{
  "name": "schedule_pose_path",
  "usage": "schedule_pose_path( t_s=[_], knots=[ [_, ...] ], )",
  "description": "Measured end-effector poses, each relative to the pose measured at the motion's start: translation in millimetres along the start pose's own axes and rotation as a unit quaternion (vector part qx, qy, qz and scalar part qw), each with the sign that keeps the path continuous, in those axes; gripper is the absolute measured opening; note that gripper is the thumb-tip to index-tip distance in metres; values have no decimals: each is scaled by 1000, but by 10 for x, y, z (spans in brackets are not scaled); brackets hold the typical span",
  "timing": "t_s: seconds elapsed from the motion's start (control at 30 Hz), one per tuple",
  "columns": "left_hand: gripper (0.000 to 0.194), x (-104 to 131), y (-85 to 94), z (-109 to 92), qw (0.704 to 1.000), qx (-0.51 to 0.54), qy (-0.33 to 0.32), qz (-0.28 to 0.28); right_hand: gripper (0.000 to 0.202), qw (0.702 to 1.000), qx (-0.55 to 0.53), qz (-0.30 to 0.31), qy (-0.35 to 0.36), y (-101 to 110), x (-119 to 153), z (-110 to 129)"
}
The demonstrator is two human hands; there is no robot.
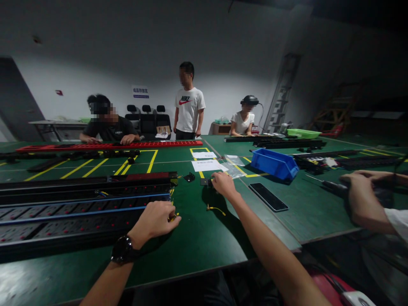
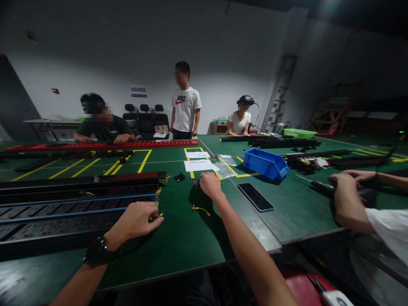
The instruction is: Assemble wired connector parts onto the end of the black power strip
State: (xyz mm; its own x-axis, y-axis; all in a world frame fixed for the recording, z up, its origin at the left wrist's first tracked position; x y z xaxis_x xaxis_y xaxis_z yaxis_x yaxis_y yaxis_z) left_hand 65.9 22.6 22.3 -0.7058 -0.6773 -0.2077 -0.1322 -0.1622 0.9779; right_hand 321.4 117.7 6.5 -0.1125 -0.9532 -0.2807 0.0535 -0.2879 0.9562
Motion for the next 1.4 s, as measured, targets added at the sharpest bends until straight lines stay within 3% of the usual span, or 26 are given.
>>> schedule_pose_path(
  t_s=[0.27, 0.53, 0.83, 0.97, 1.2, 1.4],
  knots=[
    [38, 14, 26, -2, 1000, 12, -6, -23, 28, 997, 6, 70, 20, -112, 56, -16],
    [37, 17, 46, -10, 1000, 17, -1, -18, 29, 997, -15, 70, 27, -82, 38, -88],
    [38, 13, 14, 2, 1000, 10, 3, -3, 35, 992, -75, 54, -82, -92, -78, -624],
    [37, 11, 26, -6, 1000, 10, 0, -4, 31, 987, -125, 99, -5, -167, -102, -653],
    [37, 10, 26, 4, 1000, 18, -1, -7, 25, 945, -221, 217, 108, -343, 17, -332],
    [37, 6, 36, -4, 1000, 16, 4, -1, 15, 966, -138, 195, 100, -344, -2, -342]
  ],
)
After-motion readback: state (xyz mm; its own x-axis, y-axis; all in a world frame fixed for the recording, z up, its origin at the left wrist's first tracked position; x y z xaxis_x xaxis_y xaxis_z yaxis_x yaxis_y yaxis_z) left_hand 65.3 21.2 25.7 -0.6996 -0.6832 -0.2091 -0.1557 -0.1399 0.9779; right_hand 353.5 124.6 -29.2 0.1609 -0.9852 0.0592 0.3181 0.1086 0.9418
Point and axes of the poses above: each hand's wrist, its own x-axis away from the middle knuckle, its own y-axis out of the back of the hand, z = x × y, the point moved 9 cm from there along -x, towards the middle knuckle, and after that the axes turned 4 degrees about -y, right-handed, at the moved point
